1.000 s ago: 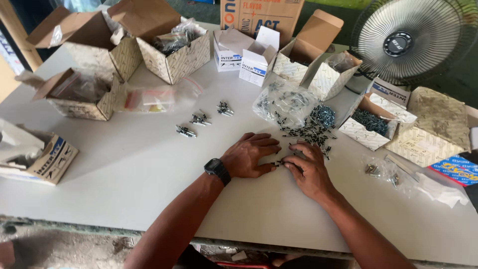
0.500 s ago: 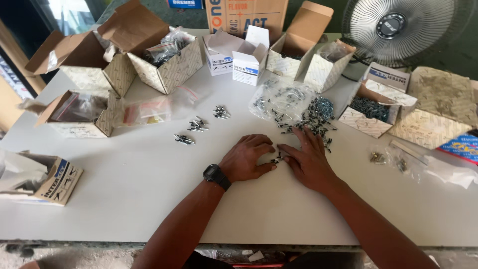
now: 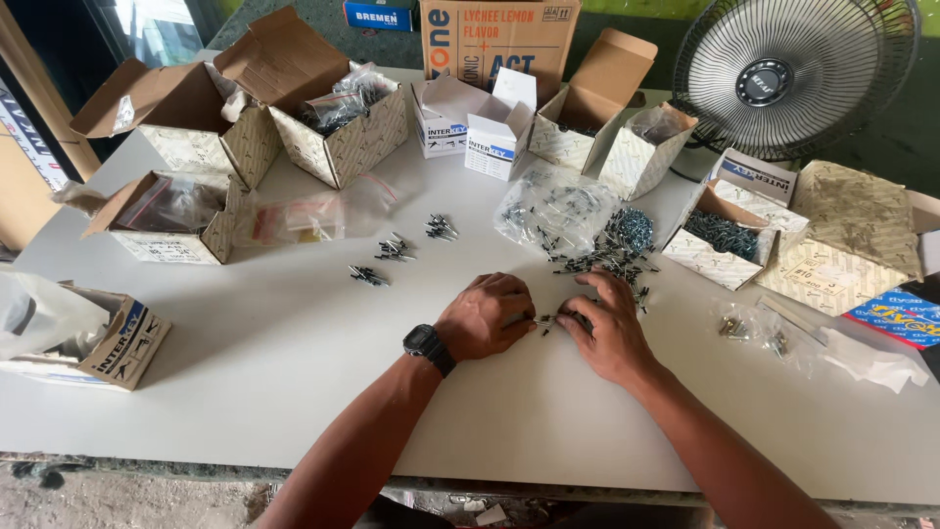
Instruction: The person sorts small metal fasteners on a white table, picking them up and arranging them into small piles. They then gather the sorted fasteners and place them into a small clear plastic bag. The workspace contains several cardboard boxes and a fan in the background.
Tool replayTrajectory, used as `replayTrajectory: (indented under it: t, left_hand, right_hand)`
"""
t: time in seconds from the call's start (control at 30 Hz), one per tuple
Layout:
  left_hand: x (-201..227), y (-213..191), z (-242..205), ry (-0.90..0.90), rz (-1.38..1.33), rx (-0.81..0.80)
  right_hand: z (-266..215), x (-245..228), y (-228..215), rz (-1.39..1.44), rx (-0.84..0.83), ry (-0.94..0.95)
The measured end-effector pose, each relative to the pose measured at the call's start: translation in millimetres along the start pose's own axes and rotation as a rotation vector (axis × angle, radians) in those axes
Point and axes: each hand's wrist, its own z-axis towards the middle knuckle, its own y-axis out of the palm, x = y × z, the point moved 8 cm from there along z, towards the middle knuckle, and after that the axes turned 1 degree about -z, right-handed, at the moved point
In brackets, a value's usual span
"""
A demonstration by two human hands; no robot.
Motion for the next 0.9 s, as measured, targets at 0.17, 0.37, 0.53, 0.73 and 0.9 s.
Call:
replayTrajectory:
  t: [0.17,0.37,0.53,0.73,0.9]
  left_hand:
    - [2,-5,1,-0.022,-0.008,-0.009]
    - [3,-9,-3,-0.039,-0.031,0.014]
    - [-3,-11,-9,-0.097,-0.013,0.055]
    - [-3,-8,-8,-0.063,-0.018,0.044]
    - [-3,-8,-8,-0.071,-0.004,0.032]
  right_hand:
    - [6,4,1,0.077,-0.006,0.025]
    - [16,9,8,0.056,0.059,-0.011]
    - [17,-5,-6,0.110,0.013,-0.028]
    - [8,-16,-11,0.184,-0.187,-0.003]
    - [4,-16,-4,0.124,-0.079,-0.065]
